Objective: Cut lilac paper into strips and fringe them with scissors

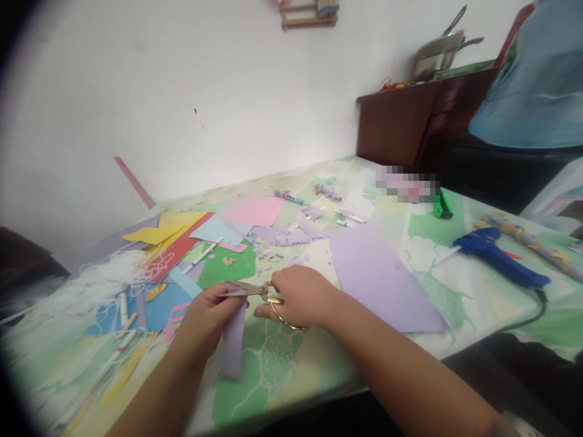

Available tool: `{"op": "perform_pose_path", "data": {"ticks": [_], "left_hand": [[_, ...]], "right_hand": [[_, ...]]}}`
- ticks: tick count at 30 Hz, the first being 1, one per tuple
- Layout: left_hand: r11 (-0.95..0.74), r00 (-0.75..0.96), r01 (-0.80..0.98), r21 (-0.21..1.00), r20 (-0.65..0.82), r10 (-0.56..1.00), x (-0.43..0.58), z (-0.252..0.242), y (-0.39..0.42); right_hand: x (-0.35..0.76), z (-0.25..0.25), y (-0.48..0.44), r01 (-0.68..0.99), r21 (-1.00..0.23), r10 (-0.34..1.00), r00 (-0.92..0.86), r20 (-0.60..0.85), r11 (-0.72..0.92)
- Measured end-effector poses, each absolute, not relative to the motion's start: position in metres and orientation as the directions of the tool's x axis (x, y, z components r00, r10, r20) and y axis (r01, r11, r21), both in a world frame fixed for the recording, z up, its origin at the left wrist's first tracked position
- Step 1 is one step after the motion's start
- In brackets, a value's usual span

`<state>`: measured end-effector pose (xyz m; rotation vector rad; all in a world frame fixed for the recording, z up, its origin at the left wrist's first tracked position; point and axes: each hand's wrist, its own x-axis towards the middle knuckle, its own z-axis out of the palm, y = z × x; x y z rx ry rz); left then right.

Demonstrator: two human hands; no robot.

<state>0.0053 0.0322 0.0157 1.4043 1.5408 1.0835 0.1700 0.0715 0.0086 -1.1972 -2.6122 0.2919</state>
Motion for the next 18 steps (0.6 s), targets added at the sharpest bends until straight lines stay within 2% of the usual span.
{"op": "perform_pose_path", "data": {"ticks": [4, 9, 18], "left_hand": [[-0.005, -0.085, 0.298, 0.955, 0.032, 0.996, 0.0052, 0.0148, 0.0318], [-0.057, -0.006, 0.360, 0.931, 0.063, 0.998, 0.0007, 0.0137, 0.0316], [-0.025, -0.020, 0.399, 0.917, 0.036, 0.999, -0.0025, 0.0146, 0.0313]], "right_hand": [[0.1704, 0.0101, 0.0715, 0.716, -0.280, 0.763, -0.635, 0.119, 0.640], [0.1722, 0.0110, 0.0710, 0.713, -0.257, 0.752, -0.650, 0.108, 0.653], [0.1715, 0.0119, 0.0700, 0.730, -0.230, 0.760, -0.646, 0.071, 0.643]]}}
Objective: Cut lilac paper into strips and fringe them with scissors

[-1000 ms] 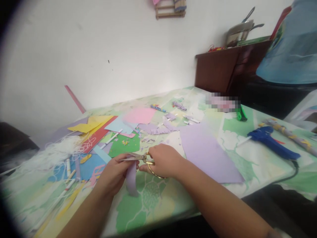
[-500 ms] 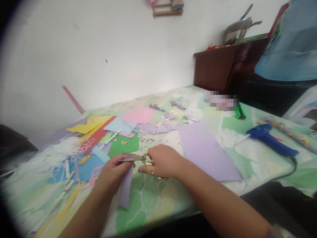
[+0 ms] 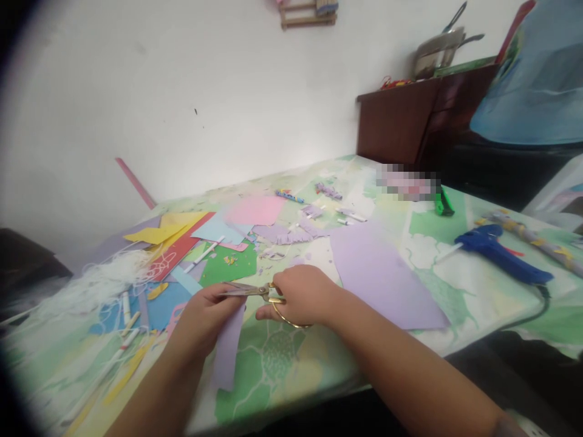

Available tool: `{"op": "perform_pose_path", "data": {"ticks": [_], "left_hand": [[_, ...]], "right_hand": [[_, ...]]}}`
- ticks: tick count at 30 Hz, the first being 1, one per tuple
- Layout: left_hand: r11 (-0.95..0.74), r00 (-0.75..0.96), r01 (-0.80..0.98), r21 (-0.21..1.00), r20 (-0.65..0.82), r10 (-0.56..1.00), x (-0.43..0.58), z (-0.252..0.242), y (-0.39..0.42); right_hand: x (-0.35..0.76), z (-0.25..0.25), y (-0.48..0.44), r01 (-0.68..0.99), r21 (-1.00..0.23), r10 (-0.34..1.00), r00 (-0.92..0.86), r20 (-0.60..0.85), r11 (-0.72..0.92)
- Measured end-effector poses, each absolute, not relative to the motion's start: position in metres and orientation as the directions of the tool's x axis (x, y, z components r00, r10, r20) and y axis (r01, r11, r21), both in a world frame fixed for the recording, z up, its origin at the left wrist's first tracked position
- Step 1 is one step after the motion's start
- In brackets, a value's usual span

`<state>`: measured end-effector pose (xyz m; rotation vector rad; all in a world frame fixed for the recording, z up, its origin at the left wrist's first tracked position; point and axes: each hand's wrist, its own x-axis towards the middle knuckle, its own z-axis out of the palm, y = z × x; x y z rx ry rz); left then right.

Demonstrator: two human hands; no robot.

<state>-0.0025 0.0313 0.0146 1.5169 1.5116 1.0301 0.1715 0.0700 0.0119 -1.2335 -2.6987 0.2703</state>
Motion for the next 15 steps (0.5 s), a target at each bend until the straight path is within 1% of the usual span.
{"op": "perform_pose_path", "data": {"ticks": [4, 9, 15], "left_hand": [[-0.018, -0.024, 0.410, 0.912, 0.031, 0.999, -0.0032, 0.0147, 0.0312], [0.035, -0.042, 0.402, 0.915, -0.020, 0.999, -0.0052, 0.0132, 0.0303], [0.071, -0.035, 0.313, 0.947, -0.063, 0.997, -0.0045, 0.0138, 0.0289]], "right_hand": [[0.1715, 0.0129, 0.0703, 0.734, -0.193, 0.756, -0.649, 0.082, 0.651], [0.1710, 0.0142, 0.0717, 0.742, -0.158, 0.757, -0.650, 0.070, 0.651], [0.1722, 0.0135, 0.0732, 0.733, -0.165, 0.748, -0.661, 0.055, 0.660]]}}
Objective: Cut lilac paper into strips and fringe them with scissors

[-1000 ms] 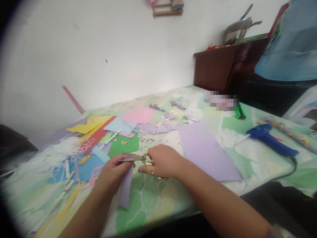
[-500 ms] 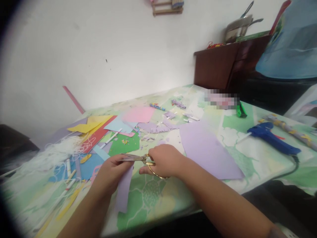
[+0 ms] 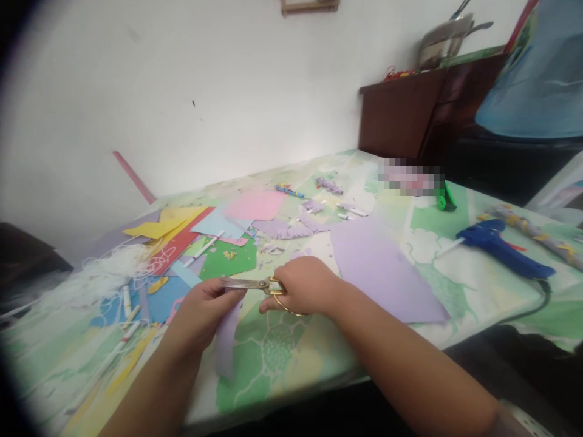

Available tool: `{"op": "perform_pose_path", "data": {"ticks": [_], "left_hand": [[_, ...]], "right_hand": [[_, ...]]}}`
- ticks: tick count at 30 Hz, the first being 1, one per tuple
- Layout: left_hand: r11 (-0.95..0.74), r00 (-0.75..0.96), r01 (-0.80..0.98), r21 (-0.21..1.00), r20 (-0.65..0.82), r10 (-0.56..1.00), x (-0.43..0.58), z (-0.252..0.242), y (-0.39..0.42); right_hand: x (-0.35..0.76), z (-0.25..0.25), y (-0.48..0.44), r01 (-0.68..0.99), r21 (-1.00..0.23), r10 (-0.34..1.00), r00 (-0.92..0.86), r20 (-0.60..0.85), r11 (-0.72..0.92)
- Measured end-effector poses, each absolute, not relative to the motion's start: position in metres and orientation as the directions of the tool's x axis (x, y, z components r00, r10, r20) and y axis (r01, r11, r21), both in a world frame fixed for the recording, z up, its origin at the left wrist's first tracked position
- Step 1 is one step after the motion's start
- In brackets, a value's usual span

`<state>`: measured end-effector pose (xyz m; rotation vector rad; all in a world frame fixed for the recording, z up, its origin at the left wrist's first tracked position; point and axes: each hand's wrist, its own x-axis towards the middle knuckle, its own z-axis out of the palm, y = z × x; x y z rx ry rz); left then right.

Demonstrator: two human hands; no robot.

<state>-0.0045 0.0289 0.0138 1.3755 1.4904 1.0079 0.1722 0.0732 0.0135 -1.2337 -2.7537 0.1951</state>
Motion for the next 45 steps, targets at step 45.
{"op": "perform_pose_path", "data": {"ticks": [45], "left_hand": [[0.114, -0.095, 0.112, 0.987, -0.104, 0.990, -0.0001, 0.0128, 0.0271]], "right_hand": [[0.1797, 0.0142, 0.0779, 0.744, -0.260, 0.777, -0.628, 0.043, 0.616]]}}
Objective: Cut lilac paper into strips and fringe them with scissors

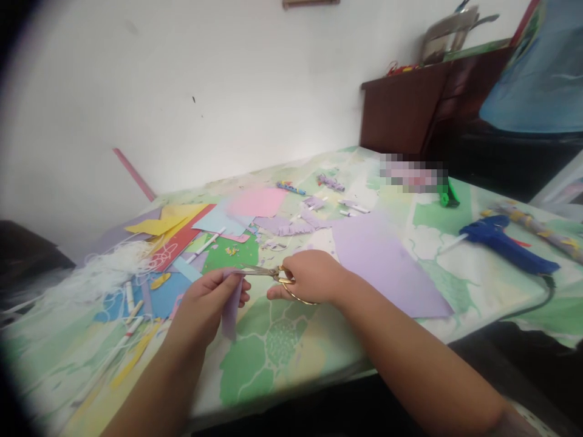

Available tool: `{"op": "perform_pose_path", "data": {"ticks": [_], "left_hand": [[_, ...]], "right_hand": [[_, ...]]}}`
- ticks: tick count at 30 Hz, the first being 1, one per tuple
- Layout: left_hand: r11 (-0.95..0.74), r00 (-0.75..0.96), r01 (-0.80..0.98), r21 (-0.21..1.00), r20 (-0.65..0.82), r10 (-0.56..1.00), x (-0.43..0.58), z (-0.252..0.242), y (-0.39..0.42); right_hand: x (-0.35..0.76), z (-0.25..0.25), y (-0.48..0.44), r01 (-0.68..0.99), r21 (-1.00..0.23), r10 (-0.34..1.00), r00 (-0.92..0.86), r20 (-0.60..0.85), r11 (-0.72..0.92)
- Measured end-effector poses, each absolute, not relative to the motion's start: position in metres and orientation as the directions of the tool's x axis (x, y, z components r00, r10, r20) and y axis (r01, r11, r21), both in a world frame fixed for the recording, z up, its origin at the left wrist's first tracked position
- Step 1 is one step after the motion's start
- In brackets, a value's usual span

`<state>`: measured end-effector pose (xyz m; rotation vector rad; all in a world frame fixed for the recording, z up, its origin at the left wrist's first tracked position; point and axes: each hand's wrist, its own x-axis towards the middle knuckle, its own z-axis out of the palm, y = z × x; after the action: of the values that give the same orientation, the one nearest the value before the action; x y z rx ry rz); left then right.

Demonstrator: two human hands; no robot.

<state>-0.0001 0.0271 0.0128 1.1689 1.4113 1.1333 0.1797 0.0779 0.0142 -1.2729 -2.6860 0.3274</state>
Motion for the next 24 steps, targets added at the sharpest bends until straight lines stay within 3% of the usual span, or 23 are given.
{"op": "perform_pose_path", "data": {"ticks": [9, 24], "left_hand": [[0.101, -0.045, 0.165, 0.981, -0.094, 0.994, 0.007, 0.012, 0.026], [0.116, -0.182, 0.261, 0.958, -0.069, 0.981, 0.014, 0.020, 0.021]], "right_hand": [[0.175, 0.009, 0.077, 0.661, -0.314, 0.702, -0.712, 0.025, 0.682], [0.172, 0.011, 0.076, 0.672, -0.275, 0.703, -0.711, 0.022, 0.688]]}}
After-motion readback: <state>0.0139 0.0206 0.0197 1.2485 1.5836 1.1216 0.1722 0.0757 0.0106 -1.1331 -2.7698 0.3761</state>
